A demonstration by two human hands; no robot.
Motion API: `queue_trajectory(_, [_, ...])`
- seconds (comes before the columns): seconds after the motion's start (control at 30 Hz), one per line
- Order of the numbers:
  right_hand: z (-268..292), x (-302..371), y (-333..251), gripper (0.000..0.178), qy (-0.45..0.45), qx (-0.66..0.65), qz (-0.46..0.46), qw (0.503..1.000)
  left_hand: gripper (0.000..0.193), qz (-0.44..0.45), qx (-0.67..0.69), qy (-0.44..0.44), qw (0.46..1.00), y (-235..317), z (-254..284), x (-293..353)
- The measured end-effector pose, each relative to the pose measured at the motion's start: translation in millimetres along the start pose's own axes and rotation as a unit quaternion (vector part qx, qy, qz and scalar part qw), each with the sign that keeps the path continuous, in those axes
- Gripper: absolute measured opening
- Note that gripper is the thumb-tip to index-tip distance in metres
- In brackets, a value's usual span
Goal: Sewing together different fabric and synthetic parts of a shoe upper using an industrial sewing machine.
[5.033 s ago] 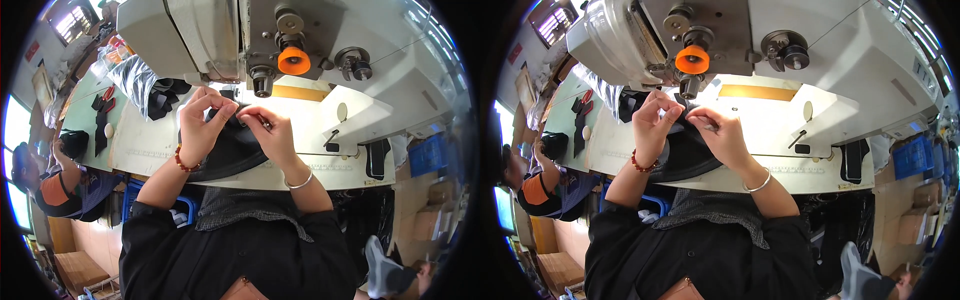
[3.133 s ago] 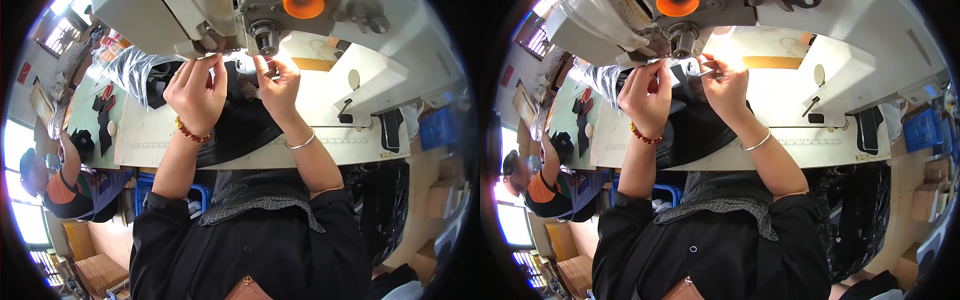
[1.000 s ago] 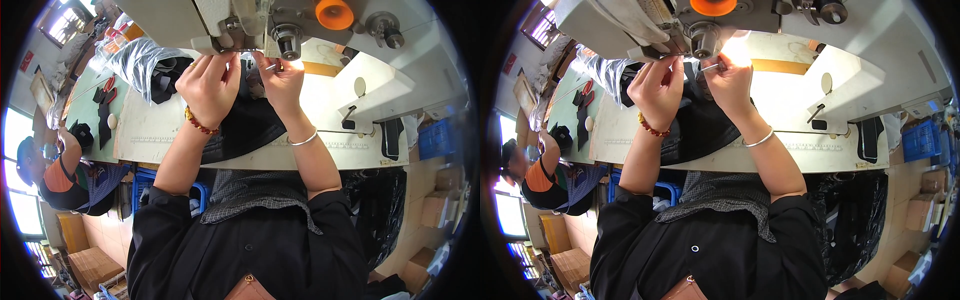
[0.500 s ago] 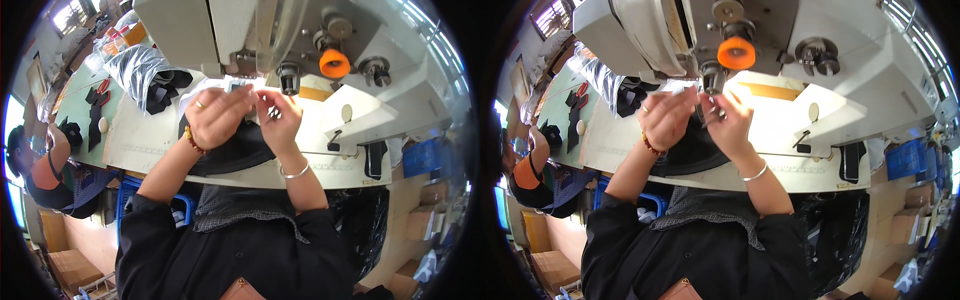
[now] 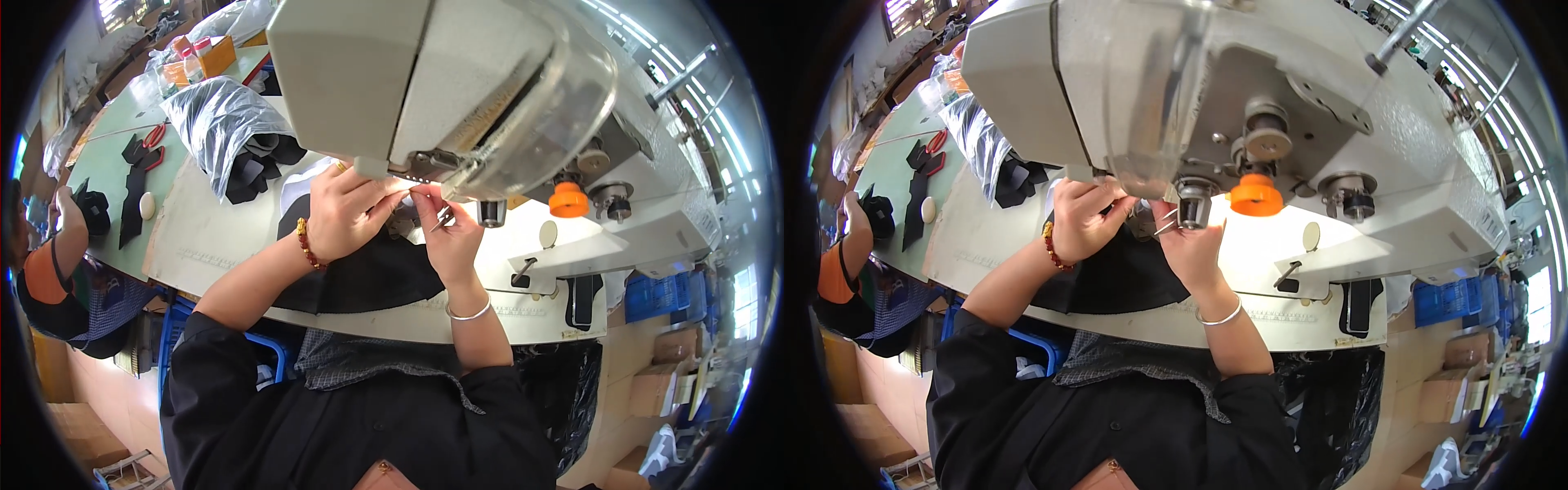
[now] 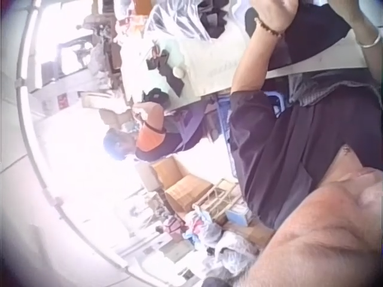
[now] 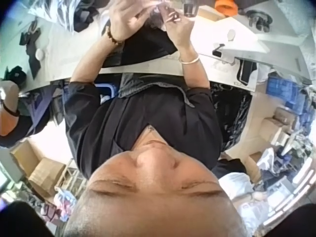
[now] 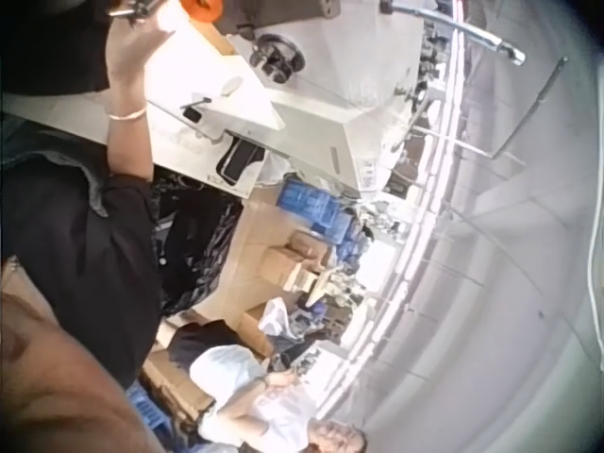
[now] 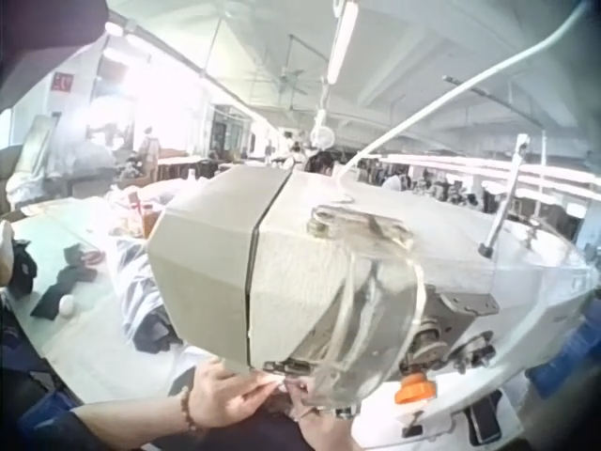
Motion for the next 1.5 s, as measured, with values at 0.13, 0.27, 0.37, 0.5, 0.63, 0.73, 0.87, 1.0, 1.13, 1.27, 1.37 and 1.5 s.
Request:
queue_trajectory(0.13, [3.6,1.8,-2.4,0.015,0.03,-0.018,0.037,0.999,0.016,-0.003,0.015,0.033,0.999,-3.1,-1.5,-2.3])
queue_trajectory(0.27, [3.8,1.0,0.2,0.01,0.033,0.096,0.053,0.993,0.019,-0.005,-0.009,0.06,0.998,-5.1,1.1,-2.6])
queue_trajectory(0.37, [4.8,1.7,0.0,0.008,0.048,0.075,0.064,0.994,0.02,0.006,0.009,0.039,0.999,-7.3,-1.1,-2.7])
queue_trajectory(0.5, [5.4,4.4,1.2,0.006,0.044,0.068,0.039,0.996,0.021,0.01,0.03,0.033,0.999,-9.8,-2.3,-3.4])
queue_trajectory(0.63, [9.6,8.5,6.2,0.007,0.058,0.037,-0.006,0.998,0.023,0.025,0.073,0.014,0.997,-15.6,-6.4,-3.5])
queue_trajectory(0.73, [11.0,9.7,8.7,0.007,0.07,0.024,-0.016,0.997,0.025,0.028,0.098,0.012,0.995,-18.5,-7.1,-3.4])
queue_trajectory(0.87, [9.4,8.5,6.5,0.006,0.071,0.033,-0.003,0.997,0.022,0.014,0.099,0.002,0.995,-17.7,-7.7,-3.9])
queue_trajectory(1.0, [10.1,8.1,7.9,0.005,0.082,0.045,-0.031,0.995,0.017,0.006,0.093,0.008,0.996,-16.7,-4.1,-4.2])
queue_trajectory(1.13, [4.6,5.6,1.6,0.006,0.056,0.075,0.004,0.996,0.017,-0.002,0.083,-0.017,0.996,-15.2,-5.8,-5.0])
queue_trajectory(1.27, [9.4,5.9,6.2,0.006,0.088,0.06,-0.028,0.994,0.017,0.002,0.086,-0.002,0.996,-14.8,-2.9,-6.6])
queue_trajectory(1.37, [5.6,5.6,1.1,0.006,0.068,0.05,0.004,0.996,0.016,0.002,0.089,0.002,0.996,-14.4,-2.3,-7.4])
queue_trajectory(1.5, [6.1,5.9,1.3,0.006,0.073,0.031,0.001,0.997,0.016,0.009,0.096,0.017,0.995,-15.5,0.0,-7.8])
Point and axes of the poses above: each hand's wrist, its own x-axis away from the middle knuckle, its own z-axis out of the back of the hand, y = z × x, the point moved 8 cm from there along -x, towards the middle knuckle, and after that the axes turned 14 degrees about -x, right-handed, at the moved point
